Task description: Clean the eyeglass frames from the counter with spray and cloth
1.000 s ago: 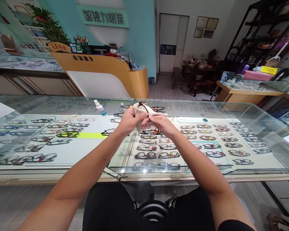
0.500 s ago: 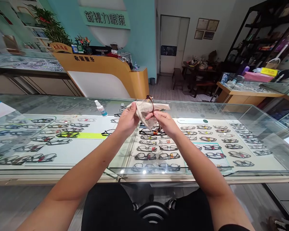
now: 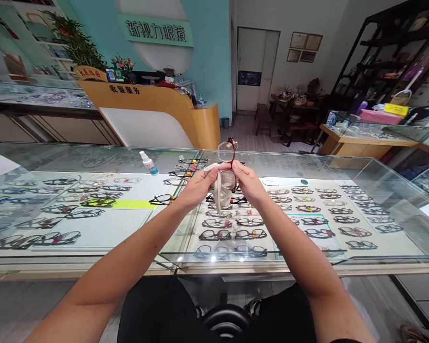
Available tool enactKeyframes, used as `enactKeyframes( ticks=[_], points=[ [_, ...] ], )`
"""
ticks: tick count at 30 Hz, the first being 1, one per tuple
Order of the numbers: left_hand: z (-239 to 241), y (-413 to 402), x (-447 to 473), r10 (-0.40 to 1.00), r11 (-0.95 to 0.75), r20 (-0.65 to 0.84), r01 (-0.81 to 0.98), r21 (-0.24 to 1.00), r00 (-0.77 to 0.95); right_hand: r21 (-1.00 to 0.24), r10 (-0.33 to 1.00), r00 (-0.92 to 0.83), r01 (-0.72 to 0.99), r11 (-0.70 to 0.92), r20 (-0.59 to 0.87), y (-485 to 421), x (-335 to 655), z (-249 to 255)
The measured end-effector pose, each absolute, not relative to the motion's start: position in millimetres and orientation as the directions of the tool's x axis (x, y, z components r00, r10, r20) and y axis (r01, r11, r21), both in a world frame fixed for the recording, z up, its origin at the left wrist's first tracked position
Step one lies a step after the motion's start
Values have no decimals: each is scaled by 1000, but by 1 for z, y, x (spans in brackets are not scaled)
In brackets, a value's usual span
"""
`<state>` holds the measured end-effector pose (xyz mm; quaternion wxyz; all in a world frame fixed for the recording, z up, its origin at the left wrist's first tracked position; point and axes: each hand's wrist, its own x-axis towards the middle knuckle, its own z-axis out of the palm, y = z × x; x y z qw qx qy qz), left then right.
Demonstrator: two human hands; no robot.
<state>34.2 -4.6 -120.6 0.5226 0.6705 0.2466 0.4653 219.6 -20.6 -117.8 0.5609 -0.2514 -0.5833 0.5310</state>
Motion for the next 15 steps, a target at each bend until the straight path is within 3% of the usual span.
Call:
enactKeyframes(
  ticks=[15],
  points=[
    [-123,-10,40,825,-273,306,-139,952,475,-905,912,-195,-311,291,361,-17,211,-136]
  ],
)
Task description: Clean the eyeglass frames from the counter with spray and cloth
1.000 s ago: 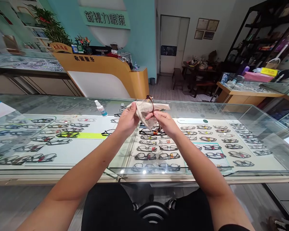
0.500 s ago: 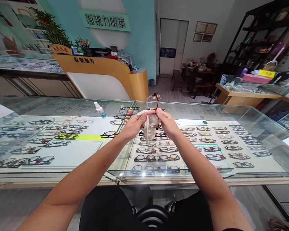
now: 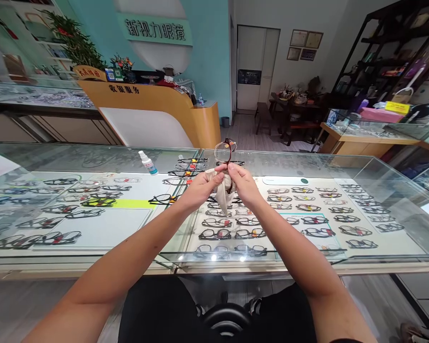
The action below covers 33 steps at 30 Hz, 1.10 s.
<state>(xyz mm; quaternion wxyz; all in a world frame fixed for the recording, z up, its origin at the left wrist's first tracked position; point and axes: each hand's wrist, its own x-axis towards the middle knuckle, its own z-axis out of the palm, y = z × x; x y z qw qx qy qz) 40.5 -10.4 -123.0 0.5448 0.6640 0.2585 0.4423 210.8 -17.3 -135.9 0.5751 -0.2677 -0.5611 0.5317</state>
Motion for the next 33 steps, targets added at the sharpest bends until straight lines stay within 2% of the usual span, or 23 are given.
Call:
enactKeyframes(
  ticks=[10,20,25,33],
  points=[
    [-124,-18,45,891,-192,228,-129,973,391,-907,901,-197,-258,333,386,-18,208,-137],
    [-128,-22,56,913,-117,207,-260,958,352,-888,877,-144,-112,446,459,-24,205,-134],
    [-129,-21,54,921,-93,183,-263,960,345,-897,891,-126,-137,421,437,-26,203,-131],
    [-128,-24,53,900,-108,175,-187,976,399,-900,910,4,-147,411,415,-25,203,-133]
  ],
)
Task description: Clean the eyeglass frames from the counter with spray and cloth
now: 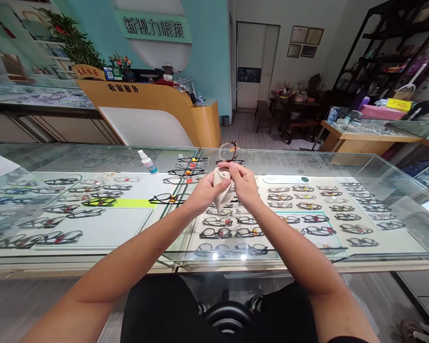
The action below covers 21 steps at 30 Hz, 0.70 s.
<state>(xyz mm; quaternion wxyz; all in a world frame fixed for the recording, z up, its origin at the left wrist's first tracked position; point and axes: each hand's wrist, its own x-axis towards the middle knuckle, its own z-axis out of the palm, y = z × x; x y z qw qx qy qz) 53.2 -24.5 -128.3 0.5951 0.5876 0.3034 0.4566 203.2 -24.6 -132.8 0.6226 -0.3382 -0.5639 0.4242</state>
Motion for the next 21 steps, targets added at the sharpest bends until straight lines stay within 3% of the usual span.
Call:
enactKeyframes(
  ticks=[8,17,21],
  points=[
    [-135,-24,58,923,-161,237,-258,953,301,-897,901,1,-88,433,434,-31,198,-133],
    [-127,-18,49,936,-300,336,-259,918,107,-894,846,-297,-78,441,443,-30,206,-125],
    [-129,-10,46,937,-287,331,-291,913,115,-898,842,-319,-99,428,436,-23,212,-131]
  ],
)
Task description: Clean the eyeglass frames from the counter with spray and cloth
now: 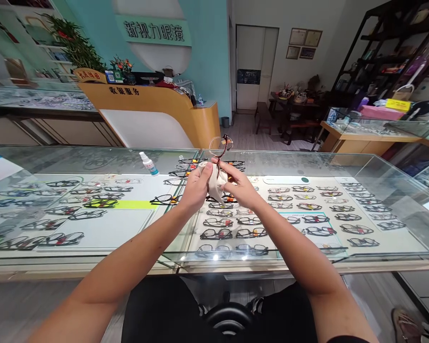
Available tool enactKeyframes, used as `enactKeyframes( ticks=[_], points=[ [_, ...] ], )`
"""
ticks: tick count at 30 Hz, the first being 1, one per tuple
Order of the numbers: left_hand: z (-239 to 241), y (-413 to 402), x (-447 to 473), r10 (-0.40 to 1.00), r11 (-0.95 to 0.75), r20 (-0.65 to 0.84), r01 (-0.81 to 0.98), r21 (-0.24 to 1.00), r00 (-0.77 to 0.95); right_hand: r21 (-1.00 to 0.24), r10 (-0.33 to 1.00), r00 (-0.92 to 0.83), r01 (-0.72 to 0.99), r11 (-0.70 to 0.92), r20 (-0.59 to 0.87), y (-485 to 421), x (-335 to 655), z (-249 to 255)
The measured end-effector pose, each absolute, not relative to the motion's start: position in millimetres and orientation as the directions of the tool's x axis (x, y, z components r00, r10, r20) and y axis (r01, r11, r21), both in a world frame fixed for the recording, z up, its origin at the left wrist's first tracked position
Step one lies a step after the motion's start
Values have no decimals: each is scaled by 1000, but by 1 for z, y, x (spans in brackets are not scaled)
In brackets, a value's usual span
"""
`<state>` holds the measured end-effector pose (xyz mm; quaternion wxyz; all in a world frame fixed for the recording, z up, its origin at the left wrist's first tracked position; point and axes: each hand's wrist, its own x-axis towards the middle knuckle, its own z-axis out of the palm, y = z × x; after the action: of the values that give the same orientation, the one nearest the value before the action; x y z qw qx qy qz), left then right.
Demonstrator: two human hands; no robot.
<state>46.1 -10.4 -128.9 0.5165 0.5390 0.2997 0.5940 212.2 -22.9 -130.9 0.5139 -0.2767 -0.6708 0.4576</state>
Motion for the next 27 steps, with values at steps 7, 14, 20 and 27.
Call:
enactKeyframes(
  ticks=[7,14,20,27],
  points=[
    [-131,-2,42,940,-232,299,-334,914,166,-865,842,-216,-20,502,494,-19,214,-133],
    [-127,-4,41,952,-184,260,-376,908,162,-790,792,-282,151,594,542,-22,214,-134],
    [-124,-3,42,968,-174,230,-398,901,96,-792,788,-325,156,590,523,-25,210,-140],
    [-124,2,38,957,-186,252,-361,914,144,-842,841,-212,111,528,499,-24,215,-132]
  ],
)
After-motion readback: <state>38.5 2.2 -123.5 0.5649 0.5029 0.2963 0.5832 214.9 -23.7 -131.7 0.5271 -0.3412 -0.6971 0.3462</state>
